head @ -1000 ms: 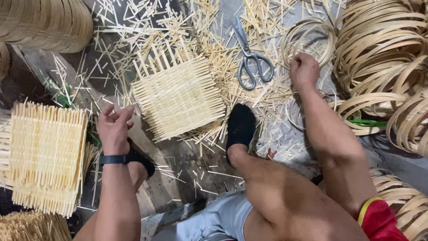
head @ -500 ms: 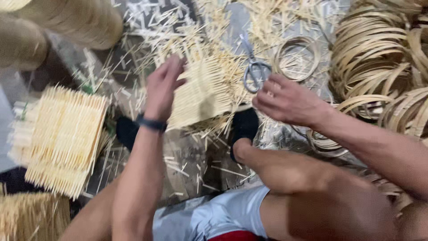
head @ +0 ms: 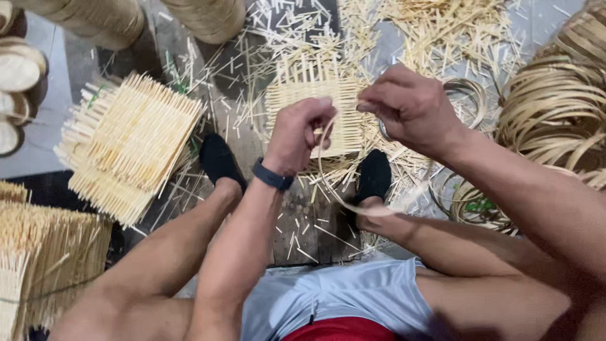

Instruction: The person sits on the floor and repeatedly assembles small round bamboo trays by placing a woven bamboo mat over a circular wooden mold, then trimming the excess mat with shears. The person stacks the finished trays to the side.

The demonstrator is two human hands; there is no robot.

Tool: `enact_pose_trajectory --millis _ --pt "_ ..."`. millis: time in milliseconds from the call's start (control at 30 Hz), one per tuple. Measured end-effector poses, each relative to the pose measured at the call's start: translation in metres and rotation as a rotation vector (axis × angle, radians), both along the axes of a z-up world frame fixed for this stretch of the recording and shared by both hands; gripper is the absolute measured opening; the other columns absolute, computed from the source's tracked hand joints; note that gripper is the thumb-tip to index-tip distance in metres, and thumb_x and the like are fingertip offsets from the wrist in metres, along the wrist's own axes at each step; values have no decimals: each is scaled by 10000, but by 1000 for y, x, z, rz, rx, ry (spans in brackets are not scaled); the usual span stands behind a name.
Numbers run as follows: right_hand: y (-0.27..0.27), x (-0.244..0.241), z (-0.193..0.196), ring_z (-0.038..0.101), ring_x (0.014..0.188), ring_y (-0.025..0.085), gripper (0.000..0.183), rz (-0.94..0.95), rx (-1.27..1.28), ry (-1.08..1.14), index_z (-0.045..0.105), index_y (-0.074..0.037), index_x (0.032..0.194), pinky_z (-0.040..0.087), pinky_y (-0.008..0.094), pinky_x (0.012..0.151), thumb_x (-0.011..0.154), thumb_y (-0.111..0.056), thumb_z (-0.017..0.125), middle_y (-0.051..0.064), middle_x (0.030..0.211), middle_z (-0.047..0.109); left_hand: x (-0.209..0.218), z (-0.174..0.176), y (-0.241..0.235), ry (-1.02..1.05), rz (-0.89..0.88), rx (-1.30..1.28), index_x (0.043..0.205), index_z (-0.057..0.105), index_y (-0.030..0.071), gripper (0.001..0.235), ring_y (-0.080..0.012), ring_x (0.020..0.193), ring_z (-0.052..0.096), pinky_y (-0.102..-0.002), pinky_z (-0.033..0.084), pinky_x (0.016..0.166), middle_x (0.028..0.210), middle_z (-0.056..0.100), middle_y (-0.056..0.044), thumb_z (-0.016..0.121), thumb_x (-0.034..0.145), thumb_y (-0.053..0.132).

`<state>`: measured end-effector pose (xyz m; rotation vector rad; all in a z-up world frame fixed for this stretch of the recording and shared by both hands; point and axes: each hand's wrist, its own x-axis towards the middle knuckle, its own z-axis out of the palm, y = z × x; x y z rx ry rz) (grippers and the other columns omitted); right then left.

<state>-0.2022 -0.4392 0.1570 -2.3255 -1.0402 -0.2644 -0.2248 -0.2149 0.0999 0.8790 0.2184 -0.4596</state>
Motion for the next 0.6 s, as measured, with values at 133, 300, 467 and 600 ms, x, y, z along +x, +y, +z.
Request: enact_pose_trajectory --millis 133,300,467,600 --pt "31 -8 -11 580 714 143 98 117 -103 -219 757 -58 949 443 250 488 999 -139 780 47 825 634 9 10 5 56 -252 144 724 585 141 681 -75 485 393 -271 283 418 602 462 53 438 896 784" --pt "52 -16 -10 497 683 151 191 83 -81 -294 679 -42 820 401 306 509 980 -60 781 31 714 527 3 5 -4 36 -181 292 556 328 233 727 -75 409 278 -272 180 370 510 312 90 310 835 905" --pt "63 -6 -6 530 701 153 158 196 -7 -222 695 -54 850 439 287 538 964 -99 795 19 748 570 6 -12 11 -34 -138 336 583 393 230 757 -63 432 341 -244 230 376 529 371 88 264 853 926" --pt "61 -11 -7 594 786 188 118 151 117 -330 699 -40 940 467 336 608 987 -111 781 67 871 643 28 -40 50 37 165 532 940 731 125 829 -74 568 560 -230 450 471 733 666 -12 309 848 833"
